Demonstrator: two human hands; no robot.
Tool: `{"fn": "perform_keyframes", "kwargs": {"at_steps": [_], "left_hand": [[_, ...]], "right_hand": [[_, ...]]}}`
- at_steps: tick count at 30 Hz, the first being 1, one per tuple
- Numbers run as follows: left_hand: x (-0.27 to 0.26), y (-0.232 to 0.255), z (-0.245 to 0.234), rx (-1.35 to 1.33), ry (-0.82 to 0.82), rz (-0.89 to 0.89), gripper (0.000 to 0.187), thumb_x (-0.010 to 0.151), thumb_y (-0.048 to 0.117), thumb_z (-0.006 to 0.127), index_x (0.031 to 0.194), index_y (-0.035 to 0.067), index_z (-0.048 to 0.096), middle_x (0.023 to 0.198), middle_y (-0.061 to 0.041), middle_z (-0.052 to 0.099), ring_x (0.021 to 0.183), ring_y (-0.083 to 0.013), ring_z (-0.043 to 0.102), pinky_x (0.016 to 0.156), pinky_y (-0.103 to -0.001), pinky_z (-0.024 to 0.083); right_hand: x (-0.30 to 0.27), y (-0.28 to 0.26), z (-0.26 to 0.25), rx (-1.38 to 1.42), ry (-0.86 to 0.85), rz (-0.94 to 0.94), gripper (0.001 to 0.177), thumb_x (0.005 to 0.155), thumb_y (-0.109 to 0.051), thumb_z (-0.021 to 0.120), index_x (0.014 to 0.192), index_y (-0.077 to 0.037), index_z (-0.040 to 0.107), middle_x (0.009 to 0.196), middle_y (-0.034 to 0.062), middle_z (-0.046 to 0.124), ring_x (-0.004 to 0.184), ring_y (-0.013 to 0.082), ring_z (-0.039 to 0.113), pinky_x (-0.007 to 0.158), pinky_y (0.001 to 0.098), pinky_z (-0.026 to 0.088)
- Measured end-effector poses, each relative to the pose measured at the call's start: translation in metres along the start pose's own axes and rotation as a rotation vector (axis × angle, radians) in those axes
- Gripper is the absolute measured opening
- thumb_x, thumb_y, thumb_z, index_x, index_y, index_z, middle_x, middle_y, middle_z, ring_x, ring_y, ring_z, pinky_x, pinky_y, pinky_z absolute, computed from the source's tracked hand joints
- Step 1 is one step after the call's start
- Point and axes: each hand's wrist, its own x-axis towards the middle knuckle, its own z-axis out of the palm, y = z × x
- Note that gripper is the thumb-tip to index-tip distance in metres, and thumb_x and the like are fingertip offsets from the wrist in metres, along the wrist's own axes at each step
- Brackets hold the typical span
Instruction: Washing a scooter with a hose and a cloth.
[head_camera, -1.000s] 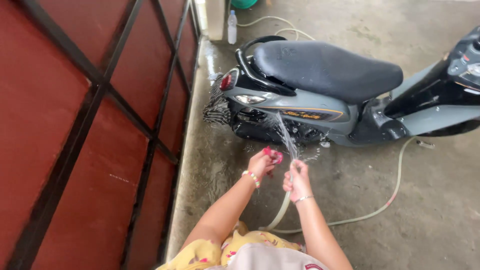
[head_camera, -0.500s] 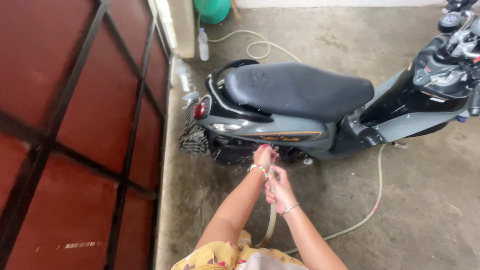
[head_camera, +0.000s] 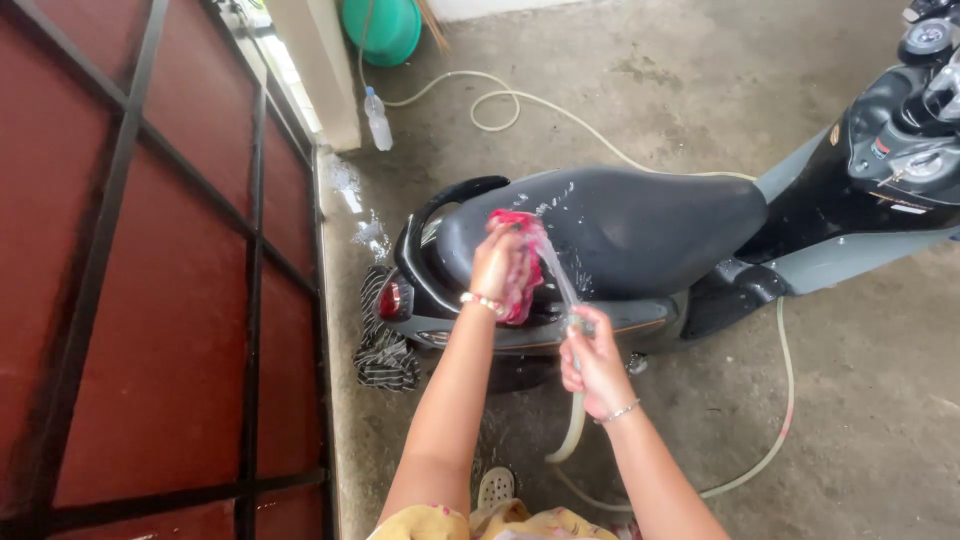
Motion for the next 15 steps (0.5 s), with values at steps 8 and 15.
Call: {"fn": "perform_keyframes", "kwargs": {"at_steps": [8,15], "left_hand": [[-0.016,-0.106,-0.032,1.339,0.413,0.616,0.049,0.071,0.027,0.075,0.110,-0.002,0.068,0.094,-0.028,0.069,0.084,-0.0466,0.065,0.075,-0.051,0.052],[0.021,-0.117,0.013,1.344,0.558,0.179,0.019,0.091,0.021,0.072,0.101,0.004,0.070,0.097,-0.026,0.069,0.087,-0.0449,0.068,0.083,-0.052,0.053]], "right_hand": [[0.033,0.007,-0.035,0.077,-0.019,0.154,0.034,0.102,-0.022,0.051,0.135,-0.030,0.044,0.071,0.0028,0.049,0.043,0.0082,0.036,0.039,0.0241,0.027],[0.057,-0.012,-0.067,-0.107,-0.226,0.238,0.034,0.102,-0.025,0.051,0.135,-0.031,0.044,0.070,0.0039,0.048,0.043,0.0096,0.035,0.039,0.0251,0.026]]}}
